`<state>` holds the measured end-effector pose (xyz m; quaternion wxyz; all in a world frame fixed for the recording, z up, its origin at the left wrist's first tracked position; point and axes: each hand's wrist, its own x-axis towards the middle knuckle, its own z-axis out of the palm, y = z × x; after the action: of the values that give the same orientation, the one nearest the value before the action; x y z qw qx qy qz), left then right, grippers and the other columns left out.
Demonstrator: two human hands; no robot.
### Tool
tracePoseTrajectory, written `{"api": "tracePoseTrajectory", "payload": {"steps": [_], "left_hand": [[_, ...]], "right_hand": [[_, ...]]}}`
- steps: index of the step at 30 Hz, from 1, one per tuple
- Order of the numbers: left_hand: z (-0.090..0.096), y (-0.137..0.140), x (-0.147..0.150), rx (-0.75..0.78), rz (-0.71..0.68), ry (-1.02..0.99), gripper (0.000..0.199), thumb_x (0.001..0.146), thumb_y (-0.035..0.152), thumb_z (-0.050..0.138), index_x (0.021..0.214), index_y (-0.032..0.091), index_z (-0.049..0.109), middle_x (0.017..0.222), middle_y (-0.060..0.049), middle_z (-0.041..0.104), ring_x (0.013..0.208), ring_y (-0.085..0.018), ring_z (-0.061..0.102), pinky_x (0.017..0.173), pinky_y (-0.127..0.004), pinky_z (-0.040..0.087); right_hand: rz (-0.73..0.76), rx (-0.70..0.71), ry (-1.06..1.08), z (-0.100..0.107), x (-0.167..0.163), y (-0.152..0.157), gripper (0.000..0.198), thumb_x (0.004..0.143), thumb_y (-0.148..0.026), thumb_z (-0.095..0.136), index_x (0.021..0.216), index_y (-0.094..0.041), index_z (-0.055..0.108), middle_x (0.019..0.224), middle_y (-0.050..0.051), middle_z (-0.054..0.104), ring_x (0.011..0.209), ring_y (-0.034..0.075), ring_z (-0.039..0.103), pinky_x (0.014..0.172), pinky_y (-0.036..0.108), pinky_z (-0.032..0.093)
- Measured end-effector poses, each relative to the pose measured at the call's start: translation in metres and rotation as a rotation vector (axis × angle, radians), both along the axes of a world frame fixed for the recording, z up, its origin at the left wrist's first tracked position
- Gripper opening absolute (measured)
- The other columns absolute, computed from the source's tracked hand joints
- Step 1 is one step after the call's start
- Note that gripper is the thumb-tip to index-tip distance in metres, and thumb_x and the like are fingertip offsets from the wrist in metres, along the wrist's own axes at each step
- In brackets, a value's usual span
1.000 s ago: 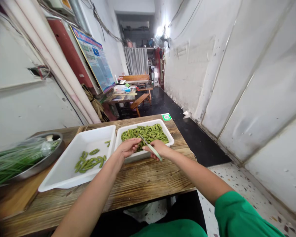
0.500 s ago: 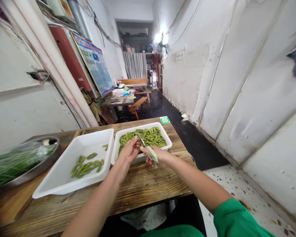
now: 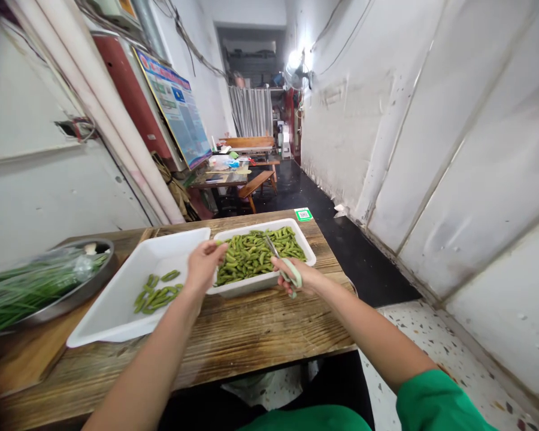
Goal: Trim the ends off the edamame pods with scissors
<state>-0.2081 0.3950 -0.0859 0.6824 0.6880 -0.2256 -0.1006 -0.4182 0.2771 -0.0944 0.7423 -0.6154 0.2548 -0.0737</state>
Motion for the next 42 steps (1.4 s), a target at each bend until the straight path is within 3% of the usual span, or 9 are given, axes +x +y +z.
{"api": "tracePoseTrajectory", "payload": {"steps": [3, 6, 8, 11, 17, 23, 25, 30, 42], "left_hand": [[0.015, 0.048, 0.048, 0.563, 0.279, -0.567, 0.022, 0.062, 0.017, 0.067, 0.085, 0.019, 0.067, 0.096, -0.012, 0.064, 0.098, -0.031, 0.054, 0.082, -0.041, 0.041], [0.022, 0.062, 0.055, 0.896, 0.266, -0.703, 0.034, 0.062, 0.021, 0.068, 0.096, 0.019, 0.067, 0.114, -0.018, 0.060, 0.109, -0.040, 0.049, 0.089, -0.052, 0.033], [0.018, 0.043, 0.035, 0.834, 0.119, -0.759, 0.025, 0.071, 0.027, 0.061, 0.094, 0.021, 0.069, 0.112, -0.015, 0.063, 0.106, -0.036, 0.052, 0.089, -0.049, 0.032], [0.002, -0.009, -0.009, 0.600, -0.221, -0.638, 0.017, 0.073, 0.037, 0.061, 0.067, 0.023, 0.070, 0.078, -0.008, 0.069, 0.086, -0.028, 0.059, 0.084, -0.038, 0.036], [-0.018, -0.083, -0.038, 0.458, -0.202, -0.419, 0.050, 0.043, 0.003, 0.076, 0.027, 0.020, 0.032, 0.036, -0.001, 0.038, 0.082, -0.031, 0.059, 0.088, -0.039, 0.034], [-0.015, -0.067, -0.020, 0.421, -0.415, -0.335, 0.008, 0.059, 0.022, 0.072, 0.053, 0.021, 0.067, 0.049, -0.001, 0.060, 0.054, -0.017, 0.054, 0.061, -0.027, 0.039], [-0.016, -0.060, -0.022, 0.356, -0.451, -0.272, 0.010, 0.062, 0.029, 0.070, 0.062, 0.020, 0.072, 0.054, -0.001, 0.063, 0.051, -0.015, 0.052, 0.055, -0.025, 0.038], [-0.018, -0.052, -0.034, 0.234, -0.335, -0.268, 0.010, 0.052, 0.024, 0.074, 0.057, 0.018, 0.068, 0.059, -0.002, 0.066, 0.057, -0.015, 0.054, 0.058, -0.025, 0.038], [-0.010, -0.044, -0.060, 0.288, -0.181, -0.453, 0.009, 0.056, 0.016, 0.067, 0.053, 0.020, 0.059, 0.054, 0.000, 0.057, 0.057, -0.015, 0.051, 0.057, -0.025, 0.032]], "right_hand": [[0.069, 0.183, -0.046, -0.004, -0.008, -0.012, 0.041, 0.084, -0.058, 0.047, 0.085, -0.017, 0.049, 0.054, -0.002, 0.057, 0.038, 0.010, 0.047, 0.039, 0.023, 0.042], [0.097, 0.267, -0.077, -0.007, -0.011, -0.020, 0.041, 0.085, -0.057, 0.045, 0.086, -0.017, 0.050, 0.057, -0.001, 0.059, 0.040, 0.012, 0.050, 0.043, 0.026, 0.044], [0.087, 0.294, -0.066, -0.008, -0.009, -0.022, 0.042, 0.085, -0.058, 0.043, 0.086, -0.017, 0.051, 0.057, 0.000, 0.059, 0.041, 0.012, 0.051, 0.045, 0.026, 0.044], [0.079, 0.305, -0.060, -0.010, -0.006, -0.021, 0.042, 0.086, -0.057, 0.042, 0.085, -0.017, 0.052, 0.056, 0.000, 0.059, 0.041, 0.012, 0.052, 0.045, 0.026, 0.044], [0.060, 0.296, -0.009, -0.011, -0.009, -0.018, 0.040, 0.090, -0.052, 0.037, 0.083, -0.015, 0.052, 0.055, 0.001, 0.060, 0.040, 0.012, 0.052, 0.044, 0.026, 0.046], [0.065, 0.219, 0.021, -0.007, -0.011, -0.011, 0.037, 0.092, -0.048, 0.038, 0.085, -0.014, 0.051, 0.053, 0.001, 0.059, 0.036, 0.012, 0.050, 0.040, 0.025, 0.045], [0.076, 0.182, 0.041, -0.003, -0.009, -0.008, 0.036, 0.091, -0.047, 0.039, 0.085, -0.014, 0.051, 0.051, 0.001, 0.059, 0.034, 0.011, 0.049, 0.038, 0.024, 0.045], [0.084, 0.079, 0.058, 0.003, -0.004, -0.001, 0.034, 0.090, -0.047, 0.043, 0.085, -0.014, 0.051, 0.048, 0.000, 0.057, 0.032, 0.010, 0.046, 0.032, 0.021, 0.041], [0.069, -0.041, 0.083, 0.004, -0.003, 0.002, 0.039, 0.084, -0.054, 0.050, 0.083, -0.015, 0.050, 0.046, -0.003, 0.054, 0.031, 0.008, 0.043, 0.029, 0.019, 0.040]]}}
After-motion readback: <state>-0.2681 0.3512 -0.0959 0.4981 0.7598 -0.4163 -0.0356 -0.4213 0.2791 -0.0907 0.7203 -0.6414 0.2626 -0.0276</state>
